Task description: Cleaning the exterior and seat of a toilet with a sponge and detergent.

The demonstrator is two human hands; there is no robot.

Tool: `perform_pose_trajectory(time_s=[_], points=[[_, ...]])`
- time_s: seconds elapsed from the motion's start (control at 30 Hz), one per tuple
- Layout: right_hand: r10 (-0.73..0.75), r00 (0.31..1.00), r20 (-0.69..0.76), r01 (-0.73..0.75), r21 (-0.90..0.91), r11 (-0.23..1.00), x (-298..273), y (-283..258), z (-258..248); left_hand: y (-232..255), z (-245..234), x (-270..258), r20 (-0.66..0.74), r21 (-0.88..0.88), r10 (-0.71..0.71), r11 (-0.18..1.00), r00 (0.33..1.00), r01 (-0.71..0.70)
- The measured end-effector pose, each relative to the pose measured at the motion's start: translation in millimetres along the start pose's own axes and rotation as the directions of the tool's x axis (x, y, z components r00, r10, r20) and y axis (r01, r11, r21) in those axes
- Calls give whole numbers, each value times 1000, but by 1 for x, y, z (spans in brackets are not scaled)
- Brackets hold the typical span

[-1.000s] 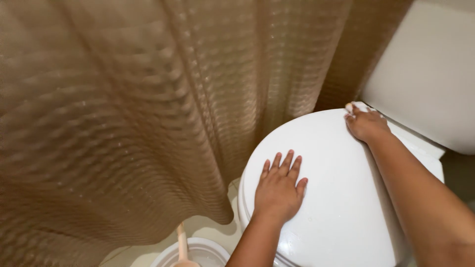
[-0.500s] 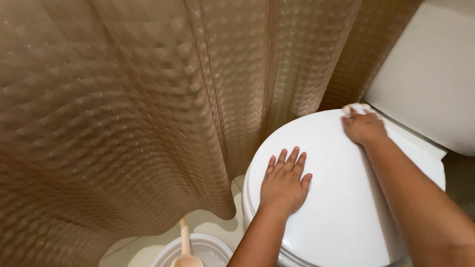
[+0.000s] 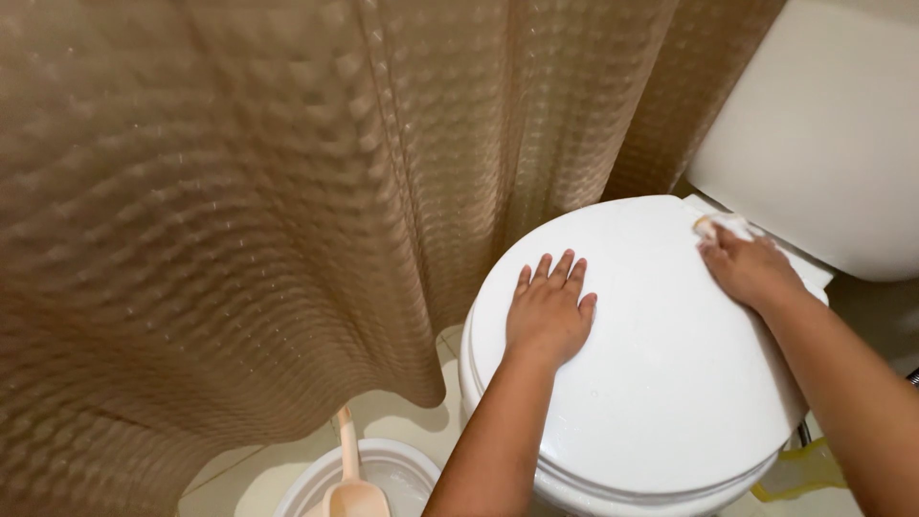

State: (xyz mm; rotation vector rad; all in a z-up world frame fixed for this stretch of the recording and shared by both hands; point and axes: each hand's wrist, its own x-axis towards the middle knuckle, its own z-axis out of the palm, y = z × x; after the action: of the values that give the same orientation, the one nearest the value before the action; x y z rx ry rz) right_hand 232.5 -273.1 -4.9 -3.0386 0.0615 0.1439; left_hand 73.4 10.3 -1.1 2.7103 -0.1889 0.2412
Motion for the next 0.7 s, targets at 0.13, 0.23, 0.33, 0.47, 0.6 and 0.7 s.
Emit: perform_pose_trajectory(time_s=[0.13,0.23,0.33,0.47,0.6,0.7], points=[[38,988,-151,-39,-6,999,33,-27,11,0,4,1,-5,-8,-1,1000,1000,1],[-40,984,-175,39,-6,999,17,-84,16,0,6,1,-11,-29,-9,1000,1000,9],[-263,957,-120,246,-142,959,-11,-113,9,-2,11,0,-32,-37,-10,999,999,9],[-395,911,-118,385,-93,918,5,-84,4,-1,8,-11,-17,-34,8,999,1000,-9],[7,994,-110,-11,-42,999,37,-66,-6,2,-2,-21,10,-28,20,999,1000,-19],[45,984,-171,-50,-23,998,44,-86,13,-2,0,-20,-4,-60,37,998,999,-37]])
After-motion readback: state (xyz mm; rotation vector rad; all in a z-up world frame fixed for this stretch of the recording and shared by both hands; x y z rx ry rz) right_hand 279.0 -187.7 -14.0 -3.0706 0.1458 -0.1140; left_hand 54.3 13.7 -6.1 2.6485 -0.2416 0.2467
